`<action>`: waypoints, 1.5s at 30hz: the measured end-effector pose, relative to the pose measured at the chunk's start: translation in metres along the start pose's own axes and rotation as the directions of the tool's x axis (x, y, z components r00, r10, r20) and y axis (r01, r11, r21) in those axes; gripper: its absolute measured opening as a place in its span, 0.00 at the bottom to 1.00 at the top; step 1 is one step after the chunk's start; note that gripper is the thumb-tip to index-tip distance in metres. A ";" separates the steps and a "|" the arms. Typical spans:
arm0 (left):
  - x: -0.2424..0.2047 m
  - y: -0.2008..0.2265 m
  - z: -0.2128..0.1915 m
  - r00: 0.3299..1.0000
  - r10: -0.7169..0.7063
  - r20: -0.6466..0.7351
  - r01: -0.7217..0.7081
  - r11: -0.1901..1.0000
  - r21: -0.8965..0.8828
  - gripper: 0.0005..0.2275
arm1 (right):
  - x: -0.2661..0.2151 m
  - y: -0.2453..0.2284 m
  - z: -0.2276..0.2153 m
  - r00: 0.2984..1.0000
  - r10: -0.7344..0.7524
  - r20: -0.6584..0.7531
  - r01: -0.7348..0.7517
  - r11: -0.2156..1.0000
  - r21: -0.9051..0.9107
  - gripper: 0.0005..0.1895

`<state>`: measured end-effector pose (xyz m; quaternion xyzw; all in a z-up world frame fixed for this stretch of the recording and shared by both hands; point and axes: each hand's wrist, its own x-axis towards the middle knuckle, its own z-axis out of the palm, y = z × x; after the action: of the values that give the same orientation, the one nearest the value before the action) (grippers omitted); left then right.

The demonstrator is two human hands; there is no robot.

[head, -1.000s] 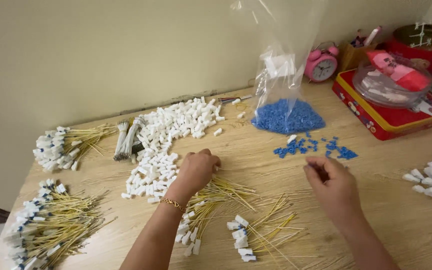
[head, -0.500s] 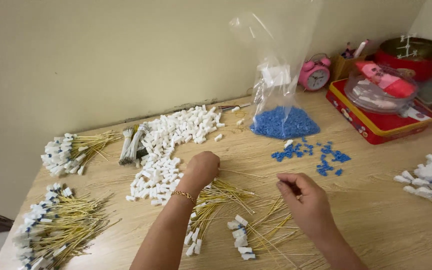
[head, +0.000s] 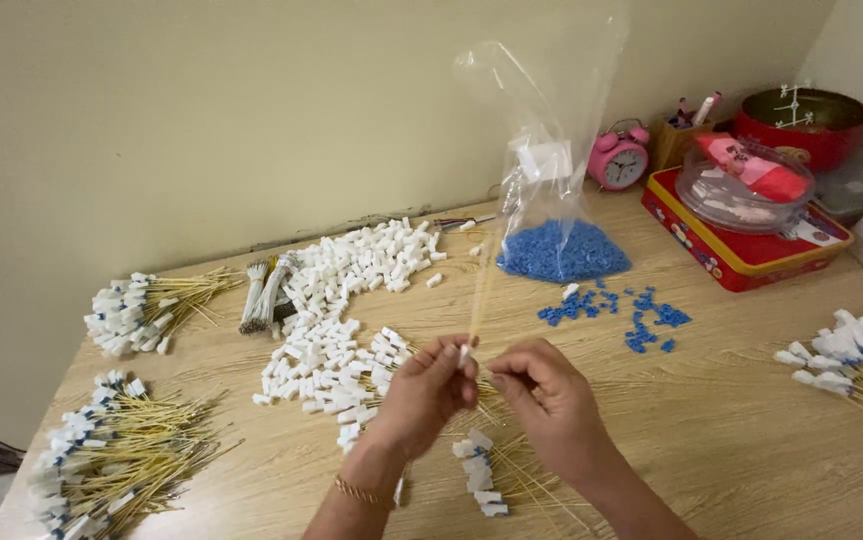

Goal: Assemble small white and blue plastic components onto wire harness leads at a workbench.

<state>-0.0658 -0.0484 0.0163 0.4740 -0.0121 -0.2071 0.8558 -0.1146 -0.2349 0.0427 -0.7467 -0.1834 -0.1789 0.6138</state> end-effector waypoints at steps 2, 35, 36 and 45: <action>-0.012 -0.005 0.013 0.999 0.004 0.033 -0.003 0.999 -0.049 0.11 | 0.001 -0.001 0.004 0.999 -0.035 0.002 0.035 0.999 0.011 0.05; -0.030 -0.040 0.035 0.962 0.255 -0.098 -0.207 0.914 0.349 0.11 | -0.026 0.015 0.009 0.997 0.020 -0.078 -0.013 0.997 0.079 0.13; -0.028 -0.041 0.032 0.961 0.254 -0.108 -0.197 0.905 0.376 0.11 | -0.026 0.014 0.010 0.996 0.036 -0.080 -0.026 0.993 0.111 0.13; -0.046 -0.008 0.007 0.956 0.275 0.102 -0.174 0.250 0.953 0.09 | 0.007 0.080 -0.086 0.880 0.349 -0.323 -0.443 0.847 -0.293 0.11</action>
<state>-0.1120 -0.0412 0.0221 0.8911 -0.1638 -0.0143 0.4230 -0.0727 -0.3336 -0.0061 -0.8378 0.0928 -0.1729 0.5095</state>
